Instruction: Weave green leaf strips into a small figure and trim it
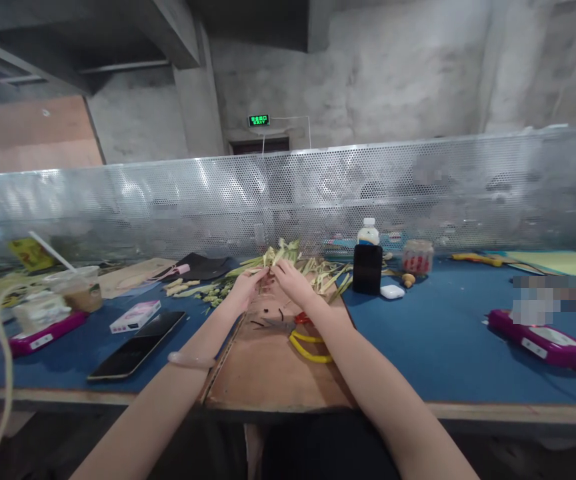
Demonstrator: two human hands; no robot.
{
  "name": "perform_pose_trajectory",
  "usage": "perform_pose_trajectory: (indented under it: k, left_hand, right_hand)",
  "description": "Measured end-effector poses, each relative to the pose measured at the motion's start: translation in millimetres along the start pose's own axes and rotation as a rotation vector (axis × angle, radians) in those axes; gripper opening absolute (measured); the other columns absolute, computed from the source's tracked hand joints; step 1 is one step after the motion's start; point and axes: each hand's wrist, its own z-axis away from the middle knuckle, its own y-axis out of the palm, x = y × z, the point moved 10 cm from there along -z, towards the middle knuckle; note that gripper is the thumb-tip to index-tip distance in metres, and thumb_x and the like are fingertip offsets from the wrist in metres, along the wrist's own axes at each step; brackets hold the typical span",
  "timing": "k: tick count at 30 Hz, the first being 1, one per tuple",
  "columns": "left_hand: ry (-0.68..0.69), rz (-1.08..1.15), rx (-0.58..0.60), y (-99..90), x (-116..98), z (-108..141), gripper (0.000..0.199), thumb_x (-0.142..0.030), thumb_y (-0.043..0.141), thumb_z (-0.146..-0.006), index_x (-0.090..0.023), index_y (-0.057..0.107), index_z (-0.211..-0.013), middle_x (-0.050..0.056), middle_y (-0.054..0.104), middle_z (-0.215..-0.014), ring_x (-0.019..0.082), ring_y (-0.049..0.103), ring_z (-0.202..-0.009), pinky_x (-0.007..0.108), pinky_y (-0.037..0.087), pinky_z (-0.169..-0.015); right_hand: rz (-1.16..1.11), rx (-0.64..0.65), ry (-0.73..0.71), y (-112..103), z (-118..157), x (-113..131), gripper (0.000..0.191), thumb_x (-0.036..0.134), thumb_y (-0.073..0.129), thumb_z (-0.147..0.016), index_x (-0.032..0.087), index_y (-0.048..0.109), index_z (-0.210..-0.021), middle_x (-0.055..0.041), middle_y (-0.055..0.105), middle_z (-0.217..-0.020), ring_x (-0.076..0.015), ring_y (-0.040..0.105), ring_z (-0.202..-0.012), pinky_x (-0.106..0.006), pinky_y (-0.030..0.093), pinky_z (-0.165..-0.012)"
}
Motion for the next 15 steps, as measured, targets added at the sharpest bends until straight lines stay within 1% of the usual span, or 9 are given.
perform_pose_trajectory:
  k: [2,4,7,11,15]
  left_hand:
    - [0.018,0.046,0.034,3.9,-1.5,0.3,0.035,-0.035,0.071,-0.058,-0.013,0.059,-0.082,0.004,0.065,-0.069,0.013,0.059,-0.057,0.024,0.046,-0.051]
    - [0.026,0.073,0.048,5.8,-1.9,0.5,0.036,-0.033,0.073,-0.057,-0.012,0.059,-0.083,0.005,0.065,-0.071,0.013,0.06,-0.058,0.024,0.048,-0.053]
    - [0.045,0.068,0.005,1.3,-2.8,-0.1,0.038,-0.032,0.073,-0.056,-0.011,0.059,-0.085,0.008,0.066,-0.075,0.013,0.061,-0.059,0.025,0.049,-0.055]
    - [0.051,0.055,-0.062,-6.8,-4.4,-0.6,0.041,-0.03,0.074,-0.055,-0.01,0.06,-0.087,0.008,0.067,-0.075,0.014,0.061,-0.06,0.028,0.05,-0.058]
    - [0.131,0.062,-0.088,-8.9,-16.4,1.1,0.04,-0.029,0.073,-0.054,-0.01,0.06,-0.087,0.009,0.067,-0.079,0.016,0.063,-0.067,0.028,0.05,-0.061]
  right_hand:
    - [0.074,0.044,-0.09,0.4,2.3,11.9,0.019,0.012,0.042,-0.084,0.015,0.055,-0.097,-0.0098,0.05,-0.094,-0.0205,0.045,-0.093,-0.035,0.042,-0.084]
    - [0.159,0.064,-0.136,-0.2,4.0,17.0,0.02,0.012,0.041,-0.084,0.013,0.054,-0.099,-0.011,0.049,-0.095,-0.0209,0.045,-0.093,-0.035,0.043,-0.082]
    - [0.231,0.089,-0.177,0.6,5.5,19.9,0.022,0.012,0.04,-0.085,0.013,0.054,-0.101,-0.0111,0.05,-0.097,-0.0206,0.046,-0.093,-0.034,0.044,-0.081]
    - [0.28,0.13,-0.276,6.9,8.7,28.9,0.026,0.012,0.038,-0.086,0.015,0.05,-0.108,-0.0105,0.049,-0.104,-0.0204,0.046,-0.097,-0.035,0.043,-0.085]
    - [0.265,0.101,-0.293,6.3,9.5,33.1,0.03,0.014,0.038,-0.086,0.011,0.045,-0.115,-0.0132,0.049,-0.108,-0.0219,0.046,-0.101,-0.038,0.042,-0.088]
